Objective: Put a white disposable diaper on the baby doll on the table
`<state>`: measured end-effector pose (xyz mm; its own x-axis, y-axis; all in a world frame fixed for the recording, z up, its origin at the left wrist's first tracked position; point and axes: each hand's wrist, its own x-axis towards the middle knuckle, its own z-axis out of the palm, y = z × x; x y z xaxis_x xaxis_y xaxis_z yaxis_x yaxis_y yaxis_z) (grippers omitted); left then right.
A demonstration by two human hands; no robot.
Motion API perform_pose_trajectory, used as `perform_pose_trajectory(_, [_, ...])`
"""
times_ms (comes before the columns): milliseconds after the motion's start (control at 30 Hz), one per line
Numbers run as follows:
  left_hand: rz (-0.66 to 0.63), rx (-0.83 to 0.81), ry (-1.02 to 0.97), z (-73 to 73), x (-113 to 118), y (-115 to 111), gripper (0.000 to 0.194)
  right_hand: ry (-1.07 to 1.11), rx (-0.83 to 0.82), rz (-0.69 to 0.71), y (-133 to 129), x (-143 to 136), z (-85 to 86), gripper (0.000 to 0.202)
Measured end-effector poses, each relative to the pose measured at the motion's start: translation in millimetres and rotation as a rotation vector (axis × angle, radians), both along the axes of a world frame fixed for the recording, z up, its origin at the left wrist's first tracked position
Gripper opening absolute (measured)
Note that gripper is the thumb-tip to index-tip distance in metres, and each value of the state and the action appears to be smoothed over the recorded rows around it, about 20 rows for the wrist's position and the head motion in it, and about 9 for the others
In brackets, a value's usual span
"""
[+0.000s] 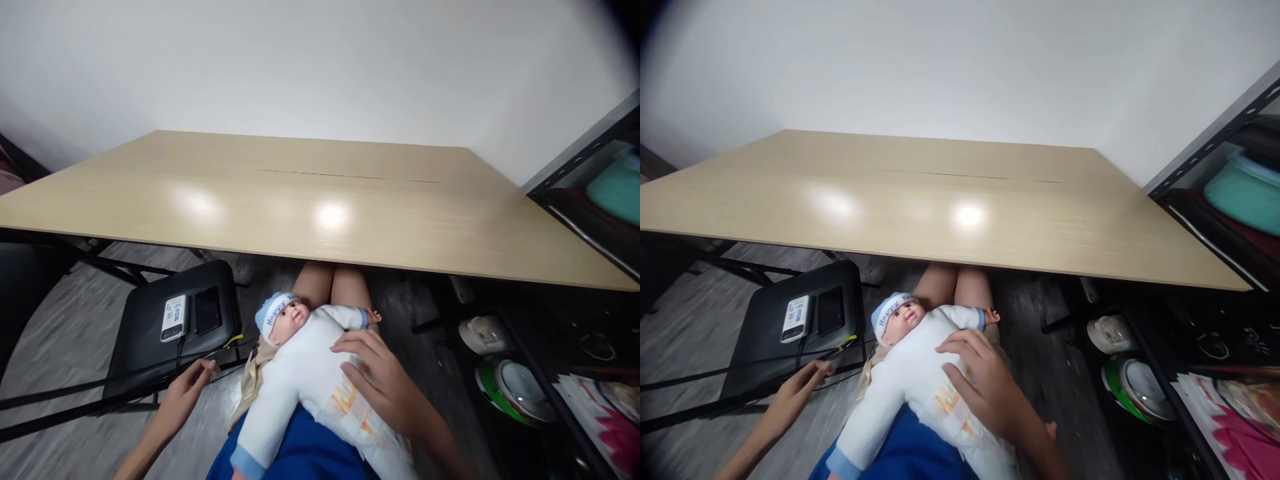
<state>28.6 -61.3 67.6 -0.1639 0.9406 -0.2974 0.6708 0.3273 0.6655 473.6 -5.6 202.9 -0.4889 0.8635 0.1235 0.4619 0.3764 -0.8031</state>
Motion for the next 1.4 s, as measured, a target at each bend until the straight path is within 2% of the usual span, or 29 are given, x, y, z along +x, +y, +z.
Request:
perform_pose_trajectory(33, [-0.073,0.040,-0.007,15.7,9,-7,0.052,-0.025,0.014,-0.022,-2,9,1.8,0.027])
perform_pose_trajectory(100, [-0.206,0.254,0.058,47.0,31,-19,0.036,-0.103,0.018,-0.057,-7,26,4.9,0.030])
perform_pose_trajectory(200, [-0.632,0.562,0.074,90.7,70,-25,0.015,-0.242,-0.005,-0.073,-14,48,9.0,0.034])
perform_pose_trajectory(300, [-0.969,0.807,0.066,126.6,111,-15,0.012,-0.335,-0.011,-0.073,-24,59,11.3,0.030])
perform_pose_trajectory(333, [-1.020,0.888,0.057,135.8,124,-9,0.014,-0.355,-0.015,-0.076,-29,60,11.6,0.027])
perform_pose_trajectory(433, [-1.110,0.960,0.023,152.3,163,11,0.016,-0.390,-0.050,-0.082,-45,58,12.6,0.021])
perform_pose_trajectory(567, [-1.166,0.850,0.023,151.8,205,36,0.026,-0.410,-0.069,-0.074,-64,52,13.6,0.029])
perform_pose_trajectory(733, [-1.240,0.647,0.008,133.3,232,52,0.043,-0.414,-0.063,-0.155,-73,53,3.5,0.038])
perform_pose_trajectory(867, [-1.202,0.538,0.003,121.5,237,50,0.046,-0.389,-0.042,-0.199,-73,52,-11.2,0.046])
perform_pose_trajectory(1067, [-1.051,0.456,-0.038,119.9,236,47,0.048,-0.320,-0.047,-0.217,-60,42,-17.5,0.056])
perform_pose_trajectory(1233, [-0.961,0.384,-0.141,122.3,237,48,0.029,-0.271,-0.101,-0.206,-44,39,-17.0,0.046])
perform_pose_trajectory(1400, [-0.924,0.351,-0.230,124.1,240,48,0.016,-0.232,-0.124,-0.218,-33,37,-25.2,0.043])
